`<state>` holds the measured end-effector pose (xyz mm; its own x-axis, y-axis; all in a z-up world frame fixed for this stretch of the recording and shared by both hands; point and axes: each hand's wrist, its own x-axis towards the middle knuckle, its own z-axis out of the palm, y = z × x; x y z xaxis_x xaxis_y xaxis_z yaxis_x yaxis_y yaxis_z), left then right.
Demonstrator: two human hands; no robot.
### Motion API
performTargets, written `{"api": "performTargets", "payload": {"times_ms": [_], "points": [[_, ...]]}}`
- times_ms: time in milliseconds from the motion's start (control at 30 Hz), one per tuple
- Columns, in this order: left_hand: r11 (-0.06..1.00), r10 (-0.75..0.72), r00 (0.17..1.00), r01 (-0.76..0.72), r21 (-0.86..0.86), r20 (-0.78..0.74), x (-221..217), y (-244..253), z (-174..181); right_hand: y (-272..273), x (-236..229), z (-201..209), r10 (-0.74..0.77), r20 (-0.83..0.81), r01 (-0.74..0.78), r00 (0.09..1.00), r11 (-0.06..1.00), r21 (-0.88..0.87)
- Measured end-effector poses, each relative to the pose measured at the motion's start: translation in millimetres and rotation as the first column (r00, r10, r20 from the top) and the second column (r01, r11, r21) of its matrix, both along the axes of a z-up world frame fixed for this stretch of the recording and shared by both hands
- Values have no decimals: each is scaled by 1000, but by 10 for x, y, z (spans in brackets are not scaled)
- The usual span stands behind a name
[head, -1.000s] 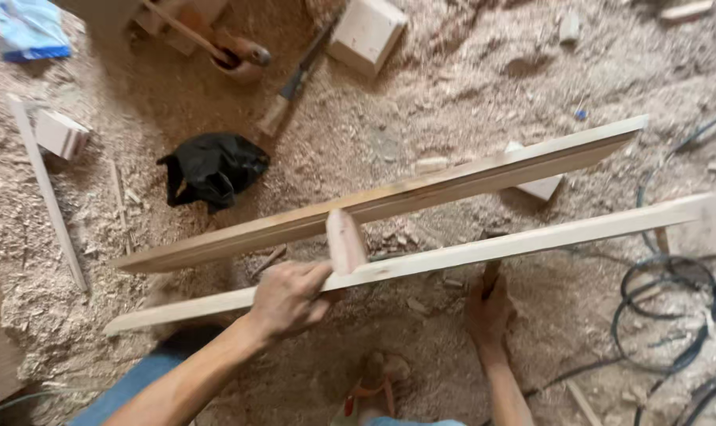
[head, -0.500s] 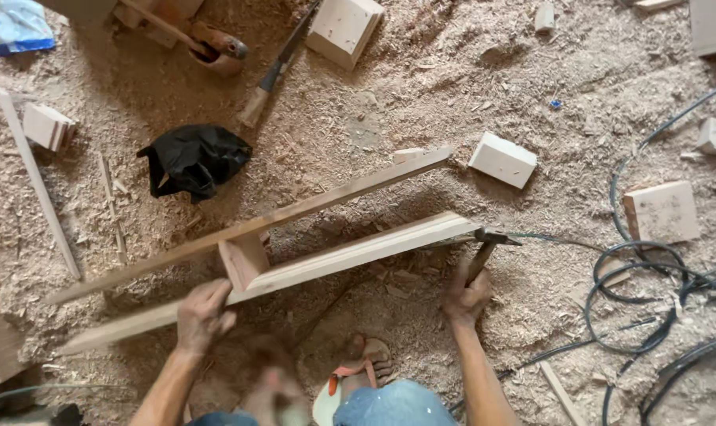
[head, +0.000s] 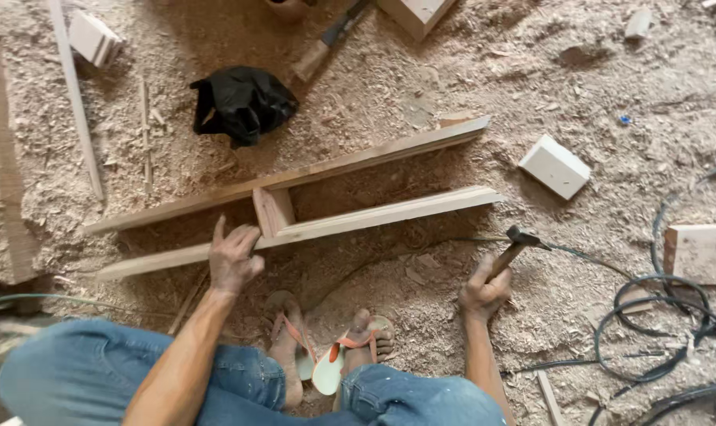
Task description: The person smooths a long wooden plank with an electric sander, then aligns and hammers smaller wooden blocks onto the plank to assemble a frame-like structure.
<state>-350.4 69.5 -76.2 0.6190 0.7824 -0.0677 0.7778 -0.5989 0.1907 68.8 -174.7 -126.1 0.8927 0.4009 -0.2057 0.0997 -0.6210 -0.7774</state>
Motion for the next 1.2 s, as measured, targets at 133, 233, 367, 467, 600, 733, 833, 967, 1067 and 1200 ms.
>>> {"api": "performTargets", "payload": {"times_ms": [133,233,367,467,600,733,833,967,1067,1200], "points": [[996,75,995,-71,58,-58,128,172,121,54,-25,80,-25,-63,23,998,999,-35],[977,179,943,-203,-61,-279,424,282,241,95,3,161,-16,-21,15,1000,997,-78],[996,82,996,-84,-37,-44,1013,207,417,119,-78,71,-6,43,13,999,988,-152],[984,-132,976,150,-93,175,1742,349,410,-3,-74,-44,-116,-68,106,991,985,-137],[911,-232,971,199,-361,-49,2687,549,249,-62,19,-288,100,224,-36,969,961,-274],[935,-247,962,204,-289,-117,3002,431,-42,-185,93,-397,93,167,-19,981,916,-400],[948,-215,974,191,-253,-71,2992,422,-192,-95,87,-354,156,210,-58,965,910,-410],[939,-184,983,180,-294,16,2971,404,-282,65,45,-85,11,-13,-16,1000,872,-489],[936,-193,981,180,-301,-13,2986,405,-271,201,128,139,-45,-281,-80,959,905,-417],[932,-174,984,152,-328,-41,2995,423,-173,194,320,189,71,-487,-195,871,958,-210]]}}
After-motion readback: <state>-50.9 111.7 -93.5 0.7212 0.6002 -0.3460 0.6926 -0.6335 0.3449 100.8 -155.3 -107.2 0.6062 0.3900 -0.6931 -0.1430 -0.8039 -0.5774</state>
